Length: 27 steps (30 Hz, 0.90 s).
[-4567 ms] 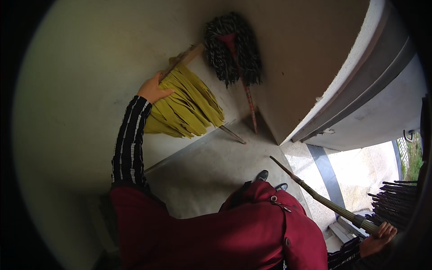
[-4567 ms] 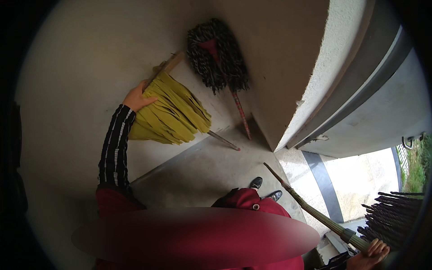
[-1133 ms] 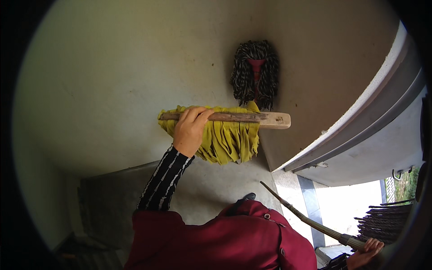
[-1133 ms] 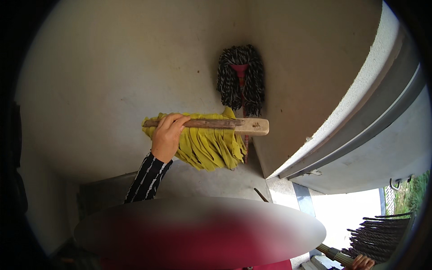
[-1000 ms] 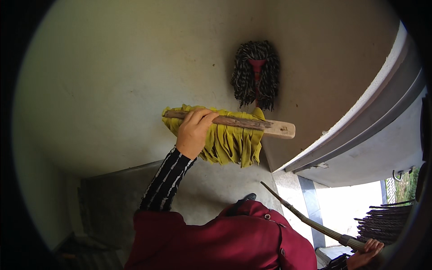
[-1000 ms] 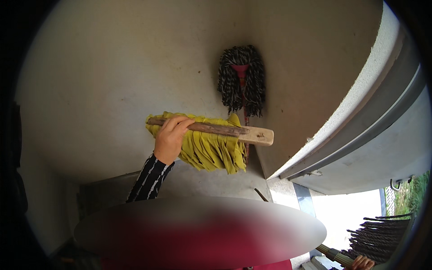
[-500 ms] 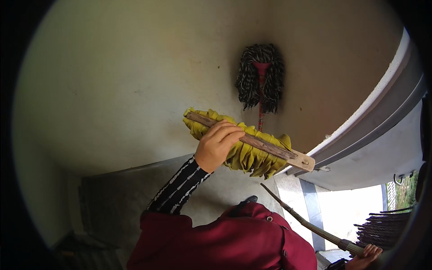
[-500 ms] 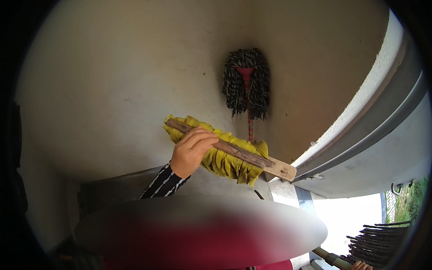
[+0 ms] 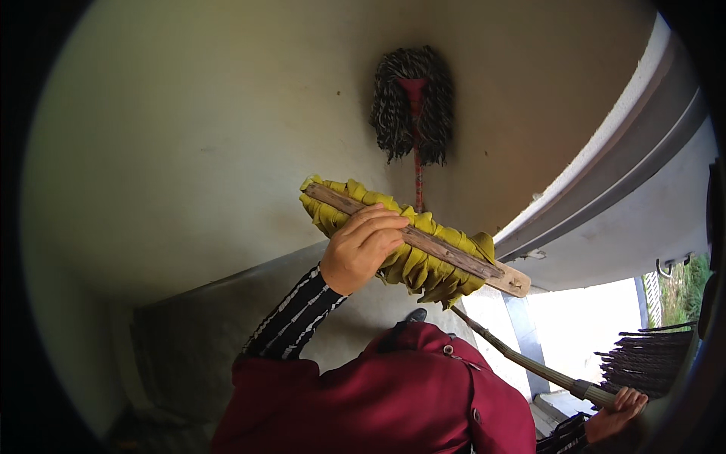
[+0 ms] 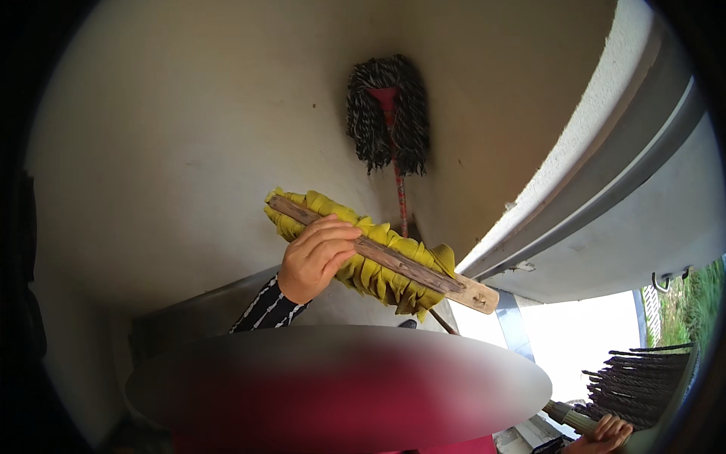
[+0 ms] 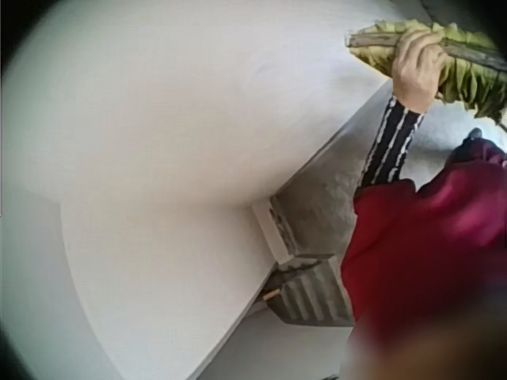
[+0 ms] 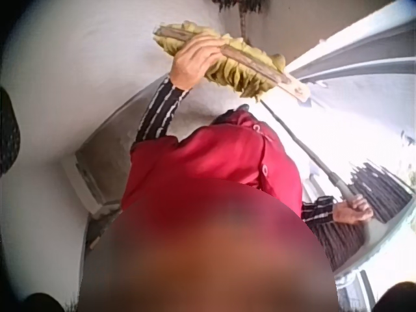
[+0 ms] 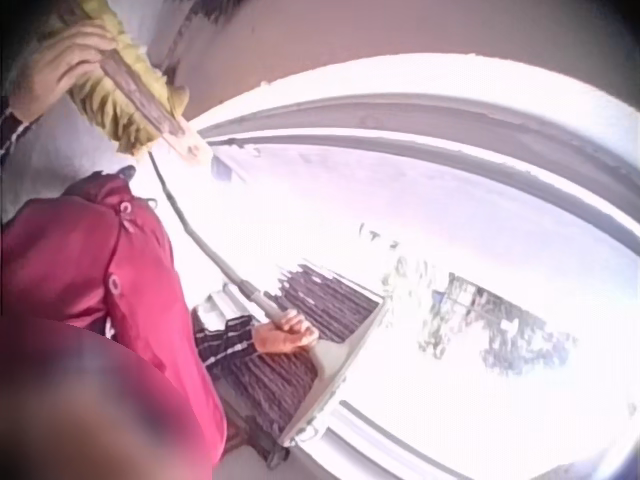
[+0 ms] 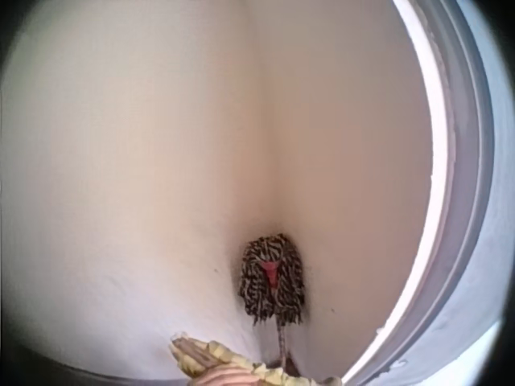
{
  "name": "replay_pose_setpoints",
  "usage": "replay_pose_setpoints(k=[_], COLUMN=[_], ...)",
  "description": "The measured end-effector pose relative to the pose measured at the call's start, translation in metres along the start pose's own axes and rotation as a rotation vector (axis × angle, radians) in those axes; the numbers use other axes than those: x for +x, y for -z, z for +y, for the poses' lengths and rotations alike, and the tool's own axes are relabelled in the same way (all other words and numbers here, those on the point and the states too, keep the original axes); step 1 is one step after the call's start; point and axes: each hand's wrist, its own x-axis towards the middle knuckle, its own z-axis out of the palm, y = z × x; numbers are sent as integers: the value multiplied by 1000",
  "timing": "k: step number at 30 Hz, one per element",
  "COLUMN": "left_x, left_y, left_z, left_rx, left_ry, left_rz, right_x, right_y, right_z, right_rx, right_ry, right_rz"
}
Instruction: The person assembles a mop by attaching the mop head to the handle. They then pick up a broom and a bucket and walk outside.
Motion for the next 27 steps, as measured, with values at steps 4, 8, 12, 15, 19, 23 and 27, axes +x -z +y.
replay_pose_setpoints(k=[4, 8, 12, 15, 19, 23, 27], left_x=[-2, -4, -7, -10, -11, -9, -4], left_y=[0, -1, 0, 4, 8, 11, 12], left_z=[0, 1, 2, 4, 4, 4, 8], left_rx=[-4, 16, 82, 215, 294, 284, 277], left_ry=[-46, -51, 0, 72, 141, 166, 154], left_rz=[-18, 0, 48, 49, 36, 22, 13], right_x=[1, 5, 5, 4, 3, 1, -5], right_y=[2, 3, 6, 6, 4, 0, -5], right_z=[1, 3, 3, 4, 5, 6, 12], right_rx=[45, 82, 84, 67, 52, 50, 78], right_ry=[48, 68, 101, 96, 89, 83, 42], right_rz=[-19, -40, -63, -32, -18, -40, -112])
